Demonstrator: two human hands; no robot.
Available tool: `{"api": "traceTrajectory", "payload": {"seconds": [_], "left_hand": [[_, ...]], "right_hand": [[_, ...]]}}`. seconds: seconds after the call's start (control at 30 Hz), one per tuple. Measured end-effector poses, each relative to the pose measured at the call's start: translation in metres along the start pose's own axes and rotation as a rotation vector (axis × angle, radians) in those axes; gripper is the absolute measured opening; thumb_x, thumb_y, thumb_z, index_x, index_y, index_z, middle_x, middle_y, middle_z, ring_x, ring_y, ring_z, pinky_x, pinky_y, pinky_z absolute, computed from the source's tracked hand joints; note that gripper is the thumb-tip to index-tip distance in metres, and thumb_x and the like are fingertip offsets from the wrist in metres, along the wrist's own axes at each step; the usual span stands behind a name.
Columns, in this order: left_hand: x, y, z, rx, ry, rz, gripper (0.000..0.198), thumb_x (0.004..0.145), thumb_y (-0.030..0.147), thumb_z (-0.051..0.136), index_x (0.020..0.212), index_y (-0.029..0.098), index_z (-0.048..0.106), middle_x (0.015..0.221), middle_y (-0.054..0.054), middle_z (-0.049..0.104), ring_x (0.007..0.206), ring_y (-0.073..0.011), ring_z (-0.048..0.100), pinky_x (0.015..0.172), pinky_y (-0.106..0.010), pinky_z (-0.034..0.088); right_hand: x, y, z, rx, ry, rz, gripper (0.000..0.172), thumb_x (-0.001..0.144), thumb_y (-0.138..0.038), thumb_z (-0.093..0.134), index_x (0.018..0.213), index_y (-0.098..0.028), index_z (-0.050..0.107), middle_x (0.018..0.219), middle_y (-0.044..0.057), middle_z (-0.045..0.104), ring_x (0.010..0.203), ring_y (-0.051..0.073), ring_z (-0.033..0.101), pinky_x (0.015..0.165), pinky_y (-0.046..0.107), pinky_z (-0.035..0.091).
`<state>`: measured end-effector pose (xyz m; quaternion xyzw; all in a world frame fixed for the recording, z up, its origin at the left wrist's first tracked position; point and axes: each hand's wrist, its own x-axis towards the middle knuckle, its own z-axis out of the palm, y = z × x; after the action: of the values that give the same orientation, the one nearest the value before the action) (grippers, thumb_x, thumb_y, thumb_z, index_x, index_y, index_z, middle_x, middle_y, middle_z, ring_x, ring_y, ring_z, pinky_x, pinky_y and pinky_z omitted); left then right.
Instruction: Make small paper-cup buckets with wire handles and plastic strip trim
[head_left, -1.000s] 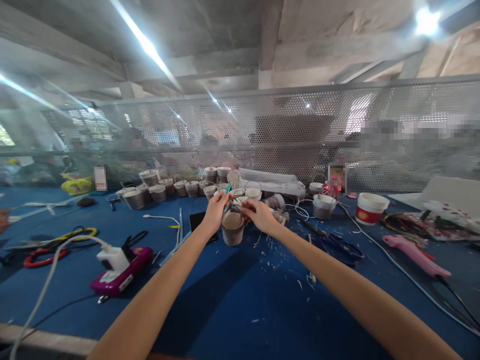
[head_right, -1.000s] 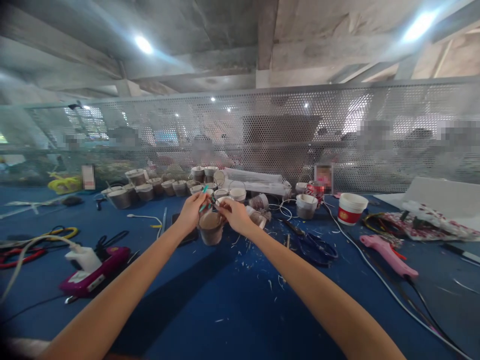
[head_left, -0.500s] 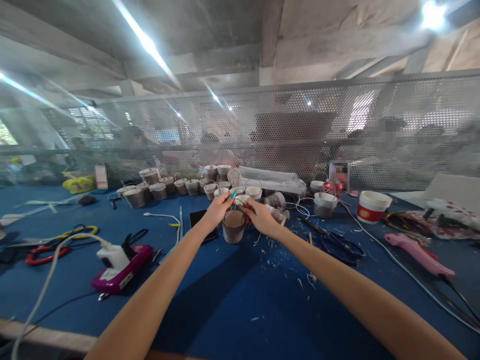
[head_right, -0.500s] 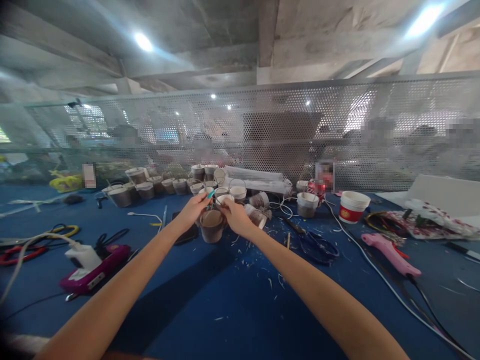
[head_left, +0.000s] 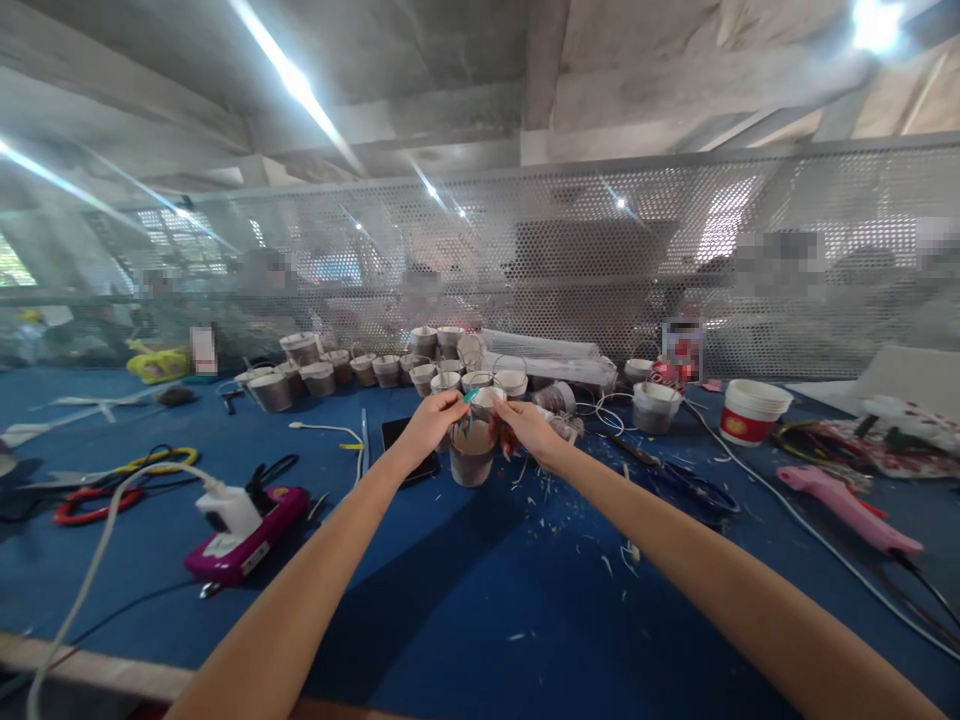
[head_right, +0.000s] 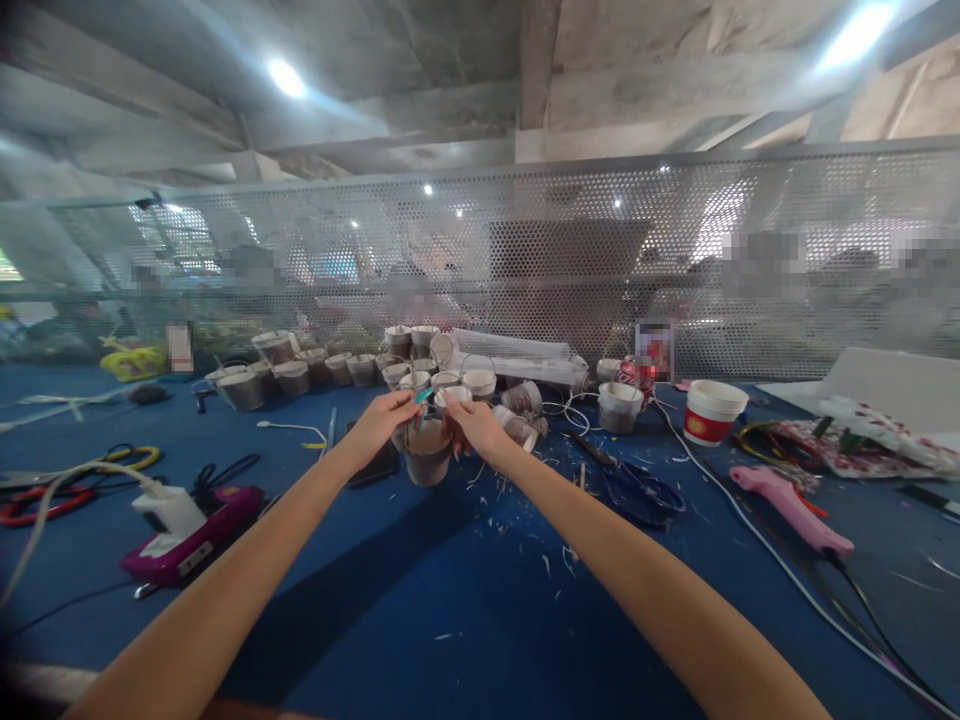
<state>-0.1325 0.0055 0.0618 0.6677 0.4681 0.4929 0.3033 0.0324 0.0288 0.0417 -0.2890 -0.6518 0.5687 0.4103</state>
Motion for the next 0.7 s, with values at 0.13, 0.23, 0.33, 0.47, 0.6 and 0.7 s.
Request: {"api": "traceTrajectory", "payload": {"seconds": [0.13,0.23,0.33,0.47,0.6,0.7], "left_hand": [[0.0008,-0.0008,-0.0044,0.069,-0.035,0.004,0.025,0.074,0.033,0.055,0.057,0.015,0.054,0.052,0.003,0.047,0.049,-0.0085,0.041,0.051,-0.021,0.031],[0.0013,-0.0011,-0.0059,0.034,-0.044,-0.027,0.026,0.072,0.034,0.057,0.055,0.015,0.054,0.051,0.003,0.049,0.049,-0.0090,0.043,0.052,-0.021,0.032],[0.0013,-0.0011,-0.0064,0.029,-0.060,-0.052,0.026,0.071,0.034,0.058,0.054,0.015,0.053,0.050,0.002,0.049,0.049,-0.0091,0.044,0.052,-0.021,0.033],[0.0011,-0.0024,-0.0038,0.045,-0.054,-0.038,0.025,0.072,0.033,0.057,0.055,0.015,0.054,0.050,0.003,0.048,0.049,-0.0085,0.043,0.051,-0.020,0.032],[-0.0003,-0.0007,0.0012,0.029,-0.036,-0.042,0.025,0.073,0.033,0.056,0.055,0.015,0.054,0.050,0.004,0.048,0.046,-0.0081,0.043,0.049,-0.020,0.032],[-0.0022,0.0037,0.0033,0.070,-0.043,-0.026,0.026,0.074,0.033,0.055,0.055,0.015,0.056,0.048,0.003,0.050,0.046,-0.0090,0.045,0.048,-0.020,0.032]], "right_hand": [[0.0017,0.0021,0.0004,-0.017,0.014,-0.003,0.052,0.070,-0.064,0.050,0.047,-0.017,0.050,0.040,-0.002,0.051,0.026,0.006,0.041,0.026,0.018,0.022],[0.0013,0.0015,0.0016,-0.016,0.020,0.000,0.051,0.071,-0.061,0.052,0.044,-0.017,0.048,0.037,-0.001,0.049,0.025,0.006,0.040,0.027,0.018,0.022],[0.0000,-0.0006,0.0030,0.014,0.026,0.025,0.048,0.075,-0.053,0.053,0.045,-0.016,0.048,0.038,-0.001,0.050,0.026,0.005,0.039,0.028,0.018,0.021],[-0.0003,-0.0039,0.0034,0.084,0.056,0.135,0.045,0.079,-0.046,0.049,0.046,-0.017,0.044,0.039,0.000,0.052,0.027,0.006,0.038,0.028,0.019,0.022],[0.0016,-0.0054,0.0024,0.133,0.071,0.196,0.039,0.076,-0.043,0.053,0.049,-0.016,0.049,0.046,0.001,0.057,0.027,0.005,0.037,0.028,0.019,0.022],[0.0021,-0.0062,0.0033,0.118,0.088,0.182,0.034,0.073,-0.039,0.058,0.050,-0.016,0.050,0.045,0.000,0.056,0.028,0.005,0.037,0.028,0.019,0.021]]}}
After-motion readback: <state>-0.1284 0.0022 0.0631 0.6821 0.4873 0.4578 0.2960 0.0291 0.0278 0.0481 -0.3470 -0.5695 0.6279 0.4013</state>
